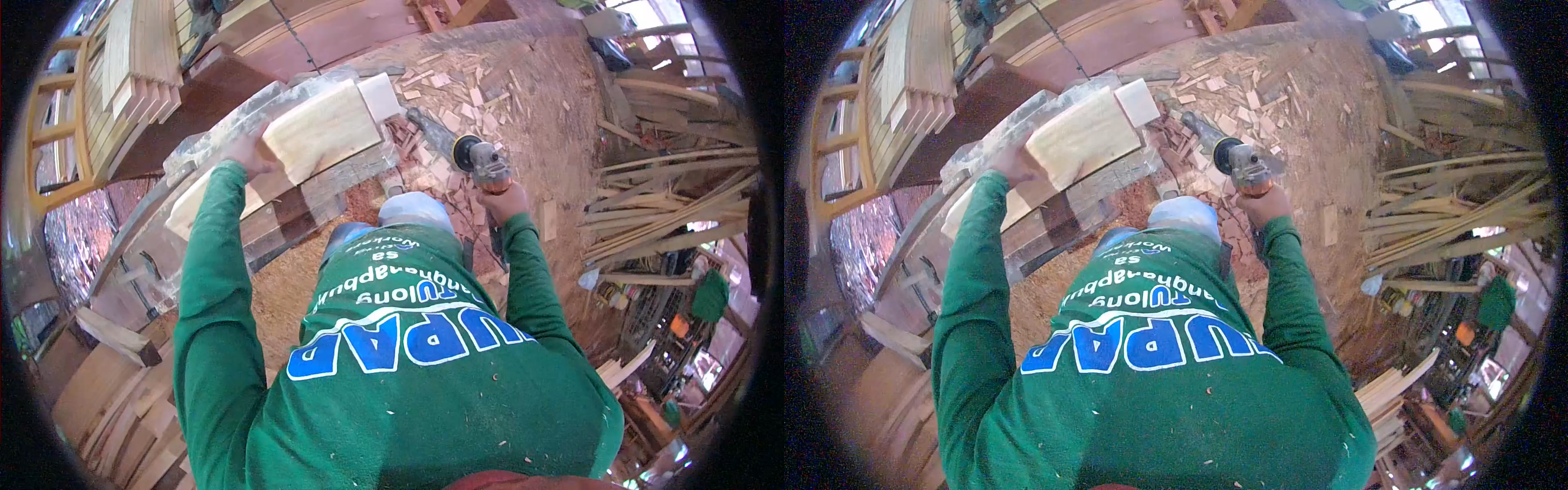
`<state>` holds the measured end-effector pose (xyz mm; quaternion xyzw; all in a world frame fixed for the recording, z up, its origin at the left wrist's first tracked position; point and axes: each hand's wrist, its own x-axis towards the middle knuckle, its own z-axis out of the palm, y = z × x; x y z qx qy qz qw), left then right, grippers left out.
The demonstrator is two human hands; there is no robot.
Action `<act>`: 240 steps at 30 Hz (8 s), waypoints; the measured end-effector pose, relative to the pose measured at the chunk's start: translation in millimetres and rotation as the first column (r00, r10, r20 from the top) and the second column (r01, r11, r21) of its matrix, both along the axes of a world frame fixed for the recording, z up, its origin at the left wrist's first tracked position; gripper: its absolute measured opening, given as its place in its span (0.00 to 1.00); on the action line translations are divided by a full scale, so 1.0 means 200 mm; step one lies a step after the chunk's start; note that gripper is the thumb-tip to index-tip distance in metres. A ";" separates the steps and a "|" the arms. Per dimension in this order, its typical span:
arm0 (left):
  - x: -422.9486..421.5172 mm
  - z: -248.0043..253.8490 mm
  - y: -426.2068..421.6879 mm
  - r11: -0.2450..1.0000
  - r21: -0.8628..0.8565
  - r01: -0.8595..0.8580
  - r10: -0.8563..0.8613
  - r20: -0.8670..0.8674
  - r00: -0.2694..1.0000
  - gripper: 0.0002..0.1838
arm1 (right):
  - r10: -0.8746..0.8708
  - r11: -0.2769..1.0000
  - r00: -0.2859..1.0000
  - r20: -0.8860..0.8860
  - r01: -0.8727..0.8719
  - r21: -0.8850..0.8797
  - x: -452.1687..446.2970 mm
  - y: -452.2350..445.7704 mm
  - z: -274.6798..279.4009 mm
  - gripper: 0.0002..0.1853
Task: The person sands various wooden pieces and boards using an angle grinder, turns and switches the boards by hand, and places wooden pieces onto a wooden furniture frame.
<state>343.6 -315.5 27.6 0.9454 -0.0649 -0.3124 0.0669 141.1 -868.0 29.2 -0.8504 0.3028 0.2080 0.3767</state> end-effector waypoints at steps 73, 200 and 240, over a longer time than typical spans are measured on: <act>-0.16 0.05 -0.19 0.939 0.276 -0.205 0.110 0.322 0.940 0.67 | -0.037 0.975 0.994 0.108 0.059 -0.214 -0.18 -0.23 0.12 0.18; -0.49 -0.04 -0.27 0.868 0.417 -0.271 0.399 -0.259 0.879 0.60 | 0.790 0.565 0.580 -0.199 -0.815 -0.133 0.54 0.38 -0.02 0.28; -0.48 -0.12 -0.26 0.865 0.439 -0.243 0.389 -0.280 0.877 0.53 | 0.678 0.703 0.710 -0.192 -0.702 -0.115 0.47 0.43 0.03 0.31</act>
